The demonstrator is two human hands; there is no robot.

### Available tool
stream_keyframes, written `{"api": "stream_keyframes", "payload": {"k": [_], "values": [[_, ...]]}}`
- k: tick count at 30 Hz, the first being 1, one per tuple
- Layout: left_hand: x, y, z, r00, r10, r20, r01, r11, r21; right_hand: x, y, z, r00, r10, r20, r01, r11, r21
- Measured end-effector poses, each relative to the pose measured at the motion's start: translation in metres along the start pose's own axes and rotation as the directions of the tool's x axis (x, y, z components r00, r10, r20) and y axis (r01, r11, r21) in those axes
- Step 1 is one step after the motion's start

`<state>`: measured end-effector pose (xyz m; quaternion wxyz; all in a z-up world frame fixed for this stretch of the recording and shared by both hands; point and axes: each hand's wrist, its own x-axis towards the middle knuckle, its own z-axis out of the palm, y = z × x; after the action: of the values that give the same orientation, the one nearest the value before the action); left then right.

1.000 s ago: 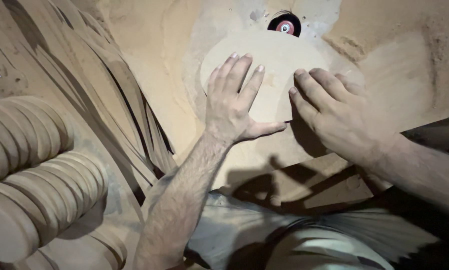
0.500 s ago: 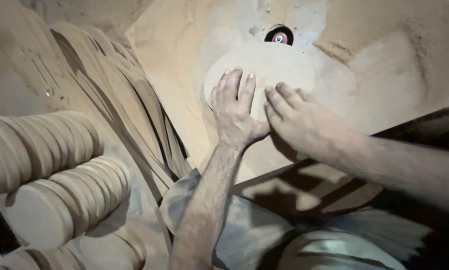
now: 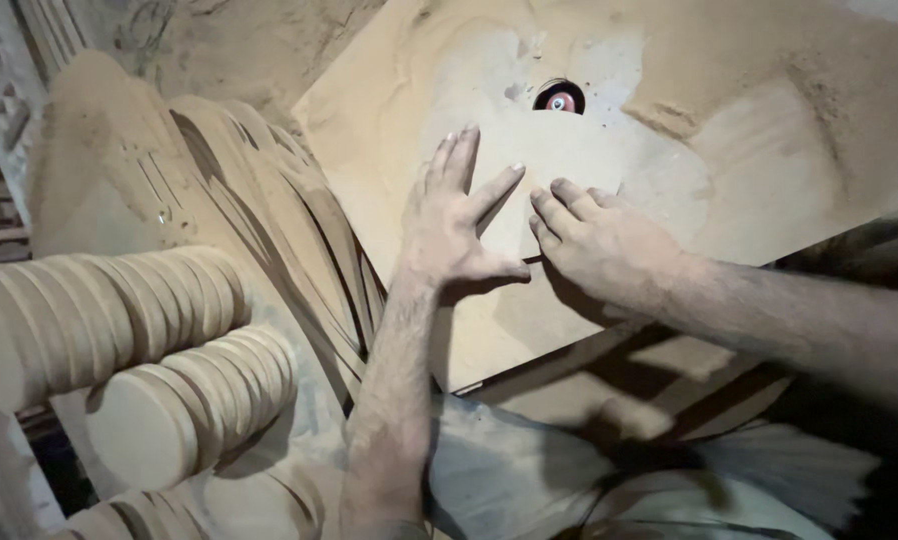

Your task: The person smooths the edges of round wooden discs by hand on a rotating sanding surface. After each disc is smoothed, it is placed on a nearby stack. The person repeats this process for multiple discs.

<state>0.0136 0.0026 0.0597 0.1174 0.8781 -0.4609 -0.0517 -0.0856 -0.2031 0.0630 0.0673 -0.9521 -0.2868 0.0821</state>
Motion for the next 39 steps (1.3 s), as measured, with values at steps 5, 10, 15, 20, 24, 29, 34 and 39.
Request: {"api": "stream_keyframes", "payload": {"k": [5, 10, 15, 20, 24, 29, 34, 39], "values": [[0.007, -0.005, 0.011, 0.999, -0.032, -0.019, 0.031, 0.998, -0.049, 0.000, 0.002, 0.014, 0.996, -0.009, -0.089, 0.005, 0.999, -0.038], [0.003, 0.005, 0.011, 0.993, -0.094, -0.072, 0.090, 0.994, -0.060, 0.001, 0.005, 0.024, 0.987, -0.007, -0.159, 0.003, 1.000, -0.026], [-0.007, 0.017, 0.017, 0.975, -0.199, -0.102, 0.194, 0.979, -0.055, 0.008, 0.009, 0.031, 0.973, -0.022, -0.231, 0.016, 0.999, -0.028], [-0.015, 0.029, 0.029, 0.933, -0.303, -0.194, 0.300, 0.953, -0.048, 0.014, 0.009, 0.027, 0.975, -0.024, -0.220, 0.019, 1.000, -0.025], [-0.020, 0.032, 0.041, 0.898, -0.364, -0.249, 0.365, 0.930, -0.044, 0.019, 0.006, 0.020, 0.990, -0.051, -0.129, 0.050, 0.999, -0.014], [-0.018, 0.030, 0.055, 0.853, -0.427, -0.302, 0.451, 0.892, 0.014, 0.026, -0.007, 0.011, 0.987, -0.012, -0.162, 0.011, 1.000, -0.009], [-0.003, 0.024, 0.061, 0.778, -0.574, -0.256, 0.595, 0.804, 0.002, 0.033, 0.006, 0.004, 0.998, -0.045, 0.049, 0.045, 0.999, -0.002], [0.007, 0.026, 0.059, 0.764, -0.593, -0.253, 0.613, 0.790, -0.002, 0.035, 0.013, 0.002, 0.990, 0.001, -0.139, 0.003, 1.000, 0.029]]}}
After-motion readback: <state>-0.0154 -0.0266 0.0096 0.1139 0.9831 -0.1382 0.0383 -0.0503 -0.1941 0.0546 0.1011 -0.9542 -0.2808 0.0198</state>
